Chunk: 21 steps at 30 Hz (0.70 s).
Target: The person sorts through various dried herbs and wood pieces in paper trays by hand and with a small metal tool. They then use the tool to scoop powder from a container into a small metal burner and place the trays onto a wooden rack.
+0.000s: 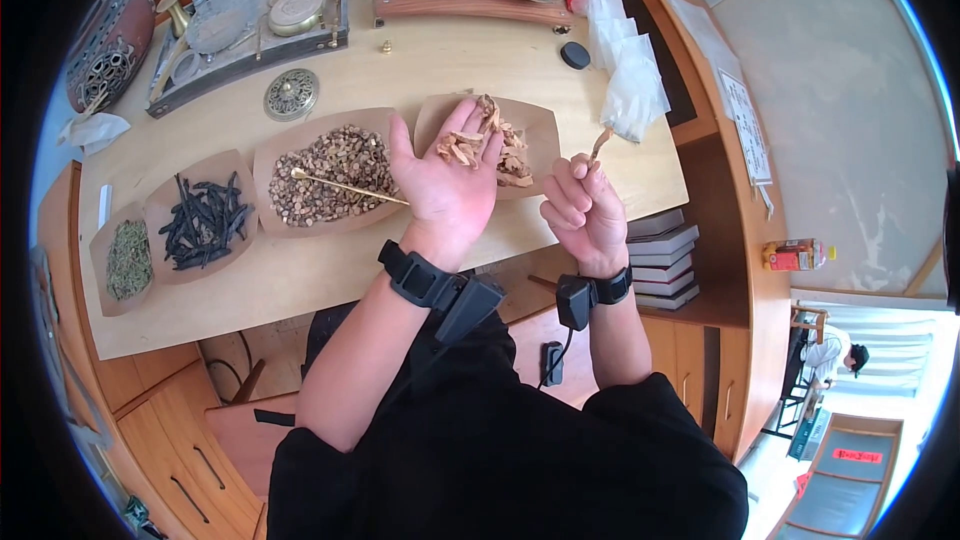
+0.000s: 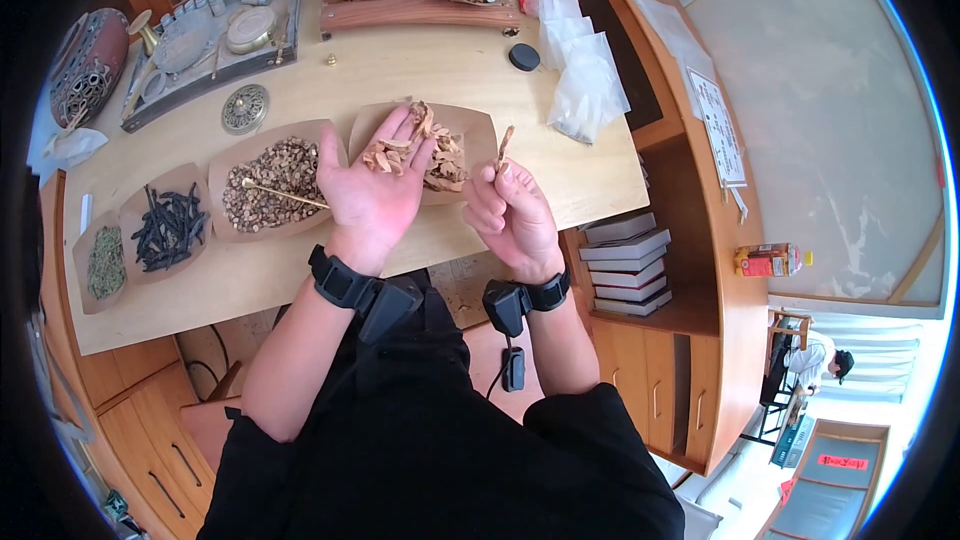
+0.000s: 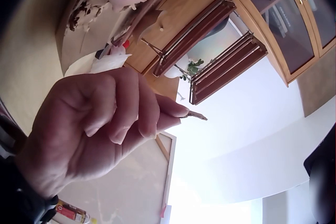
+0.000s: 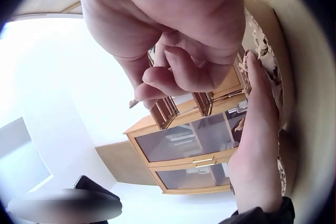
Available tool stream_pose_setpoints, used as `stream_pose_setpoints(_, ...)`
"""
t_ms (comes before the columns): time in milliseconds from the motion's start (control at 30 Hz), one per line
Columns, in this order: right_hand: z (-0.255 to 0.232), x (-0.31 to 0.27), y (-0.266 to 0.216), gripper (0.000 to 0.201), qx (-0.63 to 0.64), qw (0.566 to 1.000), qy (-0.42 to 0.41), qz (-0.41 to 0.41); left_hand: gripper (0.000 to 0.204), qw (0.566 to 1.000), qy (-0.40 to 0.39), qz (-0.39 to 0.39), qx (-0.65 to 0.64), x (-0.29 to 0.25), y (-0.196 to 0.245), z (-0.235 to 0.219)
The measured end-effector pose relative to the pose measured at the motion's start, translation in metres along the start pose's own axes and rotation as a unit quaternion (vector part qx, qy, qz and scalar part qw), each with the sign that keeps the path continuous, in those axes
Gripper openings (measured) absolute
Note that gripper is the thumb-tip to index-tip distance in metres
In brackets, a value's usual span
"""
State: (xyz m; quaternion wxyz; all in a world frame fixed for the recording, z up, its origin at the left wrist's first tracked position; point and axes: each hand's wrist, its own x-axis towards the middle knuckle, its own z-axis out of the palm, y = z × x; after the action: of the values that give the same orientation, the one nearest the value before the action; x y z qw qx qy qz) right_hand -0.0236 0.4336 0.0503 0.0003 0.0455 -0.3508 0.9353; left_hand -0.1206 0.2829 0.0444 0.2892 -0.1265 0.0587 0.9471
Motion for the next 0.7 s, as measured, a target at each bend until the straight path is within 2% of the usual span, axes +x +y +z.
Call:
stream_pose_setpoints(100, 0.001, 0.001, 0.001, 0.023, 0.023, 1.0, -0.02, 0.006, 0.099, 1.0, 0.008, 0.003, -0.003, -0.002, -0.001, 0.002)
stream_pose_setpoints(367, 0.005, 0.003, -0.001, 0.021, 0.03, 0.999, -0.041, 0.006, 0.07, 0.999, 0.036, 0.023, -0.011, -0.004, -0.003, 0.004)
stream_pose_setpoints(500, 0.003, 0.002, 0.0, 0.022, 0.024, 0.999, -0.038, 0.007, 0.066, 0.998, 0.051, 0.042, 0.022, -0.008, -0.007, 0.01)
stream_pose_setpoints(567, 0.004, 0.001, 0.0, 0.022, 0.009, 0.999, -0.035, 0.004, 0.065, 0.994, 0.087, 0.055, 0.032, -0.008, -0.007, 0.013)
stream_pose_setpoints(700, 0.005, -0.001, -0.003, 0.022, -0.01, 1.0, -0.015, 0.001, 0.069, 0.992, 0.104, 0.061, 0.049, -0.015, -0.004, 0.021)
